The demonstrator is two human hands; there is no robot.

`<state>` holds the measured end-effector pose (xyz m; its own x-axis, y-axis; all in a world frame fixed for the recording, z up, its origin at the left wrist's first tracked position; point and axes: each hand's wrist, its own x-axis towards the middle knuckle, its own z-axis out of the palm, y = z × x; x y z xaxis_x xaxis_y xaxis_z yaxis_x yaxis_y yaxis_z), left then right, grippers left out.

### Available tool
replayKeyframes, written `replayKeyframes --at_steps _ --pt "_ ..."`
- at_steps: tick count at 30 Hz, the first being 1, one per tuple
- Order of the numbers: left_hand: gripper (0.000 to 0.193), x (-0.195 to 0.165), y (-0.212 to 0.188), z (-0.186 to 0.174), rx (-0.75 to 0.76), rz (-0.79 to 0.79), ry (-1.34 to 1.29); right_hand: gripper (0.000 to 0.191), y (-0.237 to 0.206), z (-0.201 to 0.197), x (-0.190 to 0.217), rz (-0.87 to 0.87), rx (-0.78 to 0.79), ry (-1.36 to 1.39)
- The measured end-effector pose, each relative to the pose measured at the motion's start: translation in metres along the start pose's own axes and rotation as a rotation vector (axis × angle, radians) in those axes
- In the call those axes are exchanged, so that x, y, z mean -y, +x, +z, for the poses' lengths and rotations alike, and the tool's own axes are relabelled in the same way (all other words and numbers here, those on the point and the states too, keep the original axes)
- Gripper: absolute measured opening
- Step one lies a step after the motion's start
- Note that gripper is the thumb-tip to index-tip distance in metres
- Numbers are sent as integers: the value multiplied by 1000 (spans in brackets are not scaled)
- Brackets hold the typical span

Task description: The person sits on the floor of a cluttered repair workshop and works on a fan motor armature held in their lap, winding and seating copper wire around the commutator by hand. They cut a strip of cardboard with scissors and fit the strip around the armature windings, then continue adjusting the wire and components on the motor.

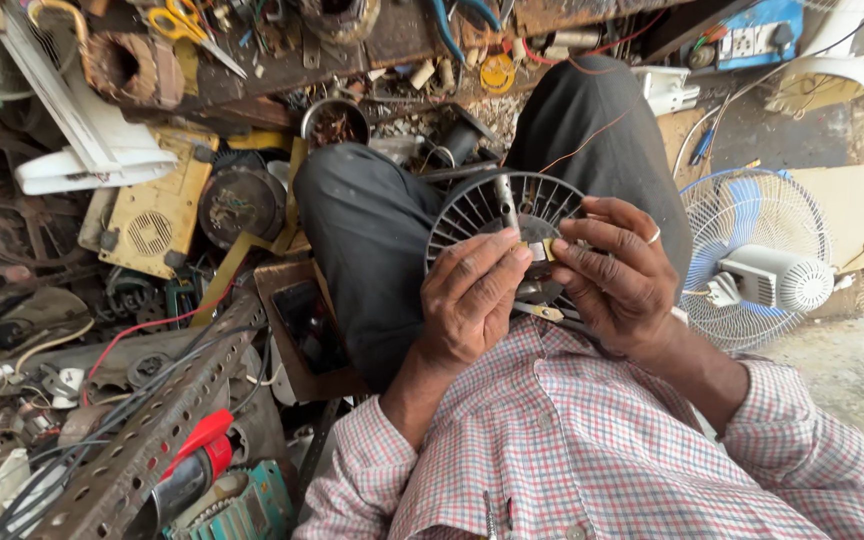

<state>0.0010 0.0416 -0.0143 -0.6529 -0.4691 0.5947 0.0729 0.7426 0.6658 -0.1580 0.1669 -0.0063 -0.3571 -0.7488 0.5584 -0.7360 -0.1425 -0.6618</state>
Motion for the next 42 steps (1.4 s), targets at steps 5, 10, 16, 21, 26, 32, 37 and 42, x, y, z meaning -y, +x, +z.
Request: replayKeyframes --at_steps 5,10,16,21,26,32,37,42 --pt "22 4 -9 11 -72 -90 -151 14 -30 17 -4 407 -57 611" --pt "15 2 -5 12 -94 -165 -194 13 -44 33 0 539 -184 682" --pt "15 -4 11 -4 -26 -123 -193 17 -32 23 0 346 -107 402" --pt "33 -12 -14 -28 -187 -267 -301 32 16 -17 -24 507 227 712" --pt "32 -9 -45 -28 -75 -19 323 38 85 -12 -65 570 890 629" --pt "29 0 -51 -6 -102 -3 372 38 112 -4 -77 282 1247 359" --pt "23 -4 -41 6 -172 -112 308 41 120 -1 -71 304 1364 327" --pt "18 -8 -31 4 -105 -159 268 40 124 1 -65 447 1446 199"
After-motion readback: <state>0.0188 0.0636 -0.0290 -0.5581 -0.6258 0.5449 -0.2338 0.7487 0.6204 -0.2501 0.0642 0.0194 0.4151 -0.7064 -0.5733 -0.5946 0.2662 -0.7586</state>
